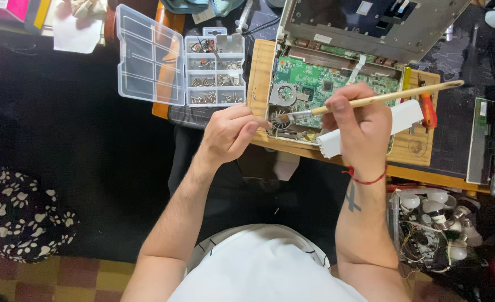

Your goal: The person uses a small brush to clean dust from the cooling fan and surrounding components inside an open laptop. The person repeatedly brushes the fan blades and heatsink area while holding the laptop steady with the other hand.

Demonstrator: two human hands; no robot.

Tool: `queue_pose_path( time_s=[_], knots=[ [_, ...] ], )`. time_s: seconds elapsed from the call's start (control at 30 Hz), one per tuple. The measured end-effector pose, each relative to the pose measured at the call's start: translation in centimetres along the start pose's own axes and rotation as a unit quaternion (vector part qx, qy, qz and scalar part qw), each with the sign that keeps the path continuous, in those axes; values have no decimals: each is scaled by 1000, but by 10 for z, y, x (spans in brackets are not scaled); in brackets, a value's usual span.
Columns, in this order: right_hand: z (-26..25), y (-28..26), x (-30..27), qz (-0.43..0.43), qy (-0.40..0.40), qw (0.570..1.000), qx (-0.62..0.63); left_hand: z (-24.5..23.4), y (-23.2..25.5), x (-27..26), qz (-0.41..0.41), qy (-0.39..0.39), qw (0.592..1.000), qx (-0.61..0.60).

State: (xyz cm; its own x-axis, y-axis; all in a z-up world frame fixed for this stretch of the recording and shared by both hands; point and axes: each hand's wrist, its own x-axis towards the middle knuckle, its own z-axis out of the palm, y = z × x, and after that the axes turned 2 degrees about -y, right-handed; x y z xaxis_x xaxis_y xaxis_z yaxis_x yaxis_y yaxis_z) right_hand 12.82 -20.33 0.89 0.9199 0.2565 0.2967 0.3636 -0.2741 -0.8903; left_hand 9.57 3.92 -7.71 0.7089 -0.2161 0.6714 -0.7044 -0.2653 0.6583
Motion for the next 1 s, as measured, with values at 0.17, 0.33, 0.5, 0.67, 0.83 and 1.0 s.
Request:
queue_pose_path(
  time_s=[0.17, 0.33, 0.5, 0.67, 0.83, 1.0],
  knots=[
    [-6, 14, -8, 24, 17, 992, 123, 1, 5, 3, -13, 15, 1000, 2],
    [-9, 21, -22, 53, 33, 972, 226, 4, 0, 1, -12, 27, 999, 15],
    [-12, 9, -37, 84, 35, 949, 303, 6, 2, -3, -19, 47, 999, 8],
    [-21, 14, -57, 88, 20, 929, 360, 5, 54, 7, -42, 25, 998, -38],
    [-25, 15, -71, 69, 3, 920, 385, 7, 93, 8, -72, -26, 992, -100],
    [-20, 16, -83, 50, 9, 913, 406, 16, 118, 6, -28, -36, 999, -19]
  ],
)
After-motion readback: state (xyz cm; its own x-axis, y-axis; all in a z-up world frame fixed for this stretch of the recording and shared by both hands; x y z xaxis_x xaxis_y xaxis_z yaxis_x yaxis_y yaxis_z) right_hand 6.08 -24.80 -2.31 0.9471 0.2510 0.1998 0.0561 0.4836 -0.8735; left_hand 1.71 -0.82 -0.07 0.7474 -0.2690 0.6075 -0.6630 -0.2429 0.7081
